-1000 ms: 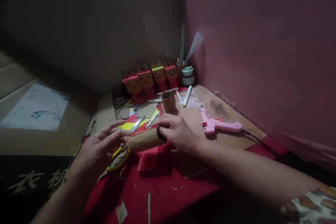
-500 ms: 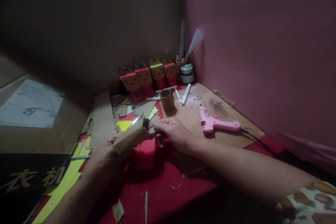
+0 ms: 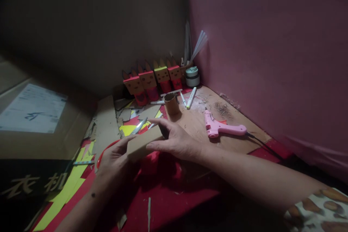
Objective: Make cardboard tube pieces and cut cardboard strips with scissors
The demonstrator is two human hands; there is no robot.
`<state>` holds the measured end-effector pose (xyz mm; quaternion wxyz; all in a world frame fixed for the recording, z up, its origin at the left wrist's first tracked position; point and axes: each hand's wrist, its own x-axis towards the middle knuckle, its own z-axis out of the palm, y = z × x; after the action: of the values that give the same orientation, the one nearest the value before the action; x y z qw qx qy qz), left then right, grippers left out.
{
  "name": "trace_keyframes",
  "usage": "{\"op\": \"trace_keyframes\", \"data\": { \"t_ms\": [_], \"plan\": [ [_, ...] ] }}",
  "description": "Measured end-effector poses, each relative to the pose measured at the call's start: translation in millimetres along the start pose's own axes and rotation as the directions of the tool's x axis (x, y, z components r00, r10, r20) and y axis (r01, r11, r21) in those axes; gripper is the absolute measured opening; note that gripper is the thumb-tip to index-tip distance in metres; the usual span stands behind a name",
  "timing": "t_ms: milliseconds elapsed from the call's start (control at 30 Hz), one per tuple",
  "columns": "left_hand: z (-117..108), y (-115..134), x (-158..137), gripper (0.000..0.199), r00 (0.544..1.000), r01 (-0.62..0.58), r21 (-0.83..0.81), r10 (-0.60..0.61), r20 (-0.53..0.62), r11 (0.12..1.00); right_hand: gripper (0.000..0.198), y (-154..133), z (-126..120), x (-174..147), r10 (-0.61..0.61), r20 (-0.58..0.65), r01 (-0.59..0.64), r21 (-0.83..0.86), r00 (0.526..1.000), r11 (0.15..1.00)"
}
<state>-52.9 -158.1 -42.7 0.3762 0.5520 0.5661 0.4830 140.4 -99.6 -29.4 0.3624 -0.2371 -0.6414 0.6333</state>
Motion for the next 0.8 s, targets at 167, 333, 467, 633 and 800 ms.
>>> {"op": "trace_keyframes", "data": {
  "t_ms": [167, 333, 467, 633, 800],
  "plan": [
    [-5, -4, 1, 0.039, 0.823, -0.508, 0.496, 0.567, 0.037, 0.704, 0.055, -2, 2, 0, 0.089, 0.066, -0.101, 0.200, 0.994, 0.975],
    [-5, 1, -4, 0.048, 0.652, -0.643, 0.669, 0.724, 0.223, 0.373, 0.038, 5, 4, 0, 0.100, 0.130, -0.132, 0.267, 0.986, 0.955],
    [-6, -2, -6, 0.058, 0.576, -0.678, 0.679, 0.777, 0.254, 0.281, 0.037, 8, 6, 2, 0.136, 0.147, -0.181, 0.363, 0.980, 0.914],
    [-8, 2, -4, 0.048, 0.592, -0.688, 0.672, 0.748, 0.300, 0.274, 0.037, 4, 9, 2, 0.205, 0.171, -0.258, 0.391, 0.964, 0.884],
    [-8, 7, -7, 0.044, 0.486, -0.750, 0.636, 0.803, 0.346, 0.180, 0.039, 11, 15, 1, 0.216, 0.218, -0.291, 0.410, 0.952, 0.864]
  ]
}}
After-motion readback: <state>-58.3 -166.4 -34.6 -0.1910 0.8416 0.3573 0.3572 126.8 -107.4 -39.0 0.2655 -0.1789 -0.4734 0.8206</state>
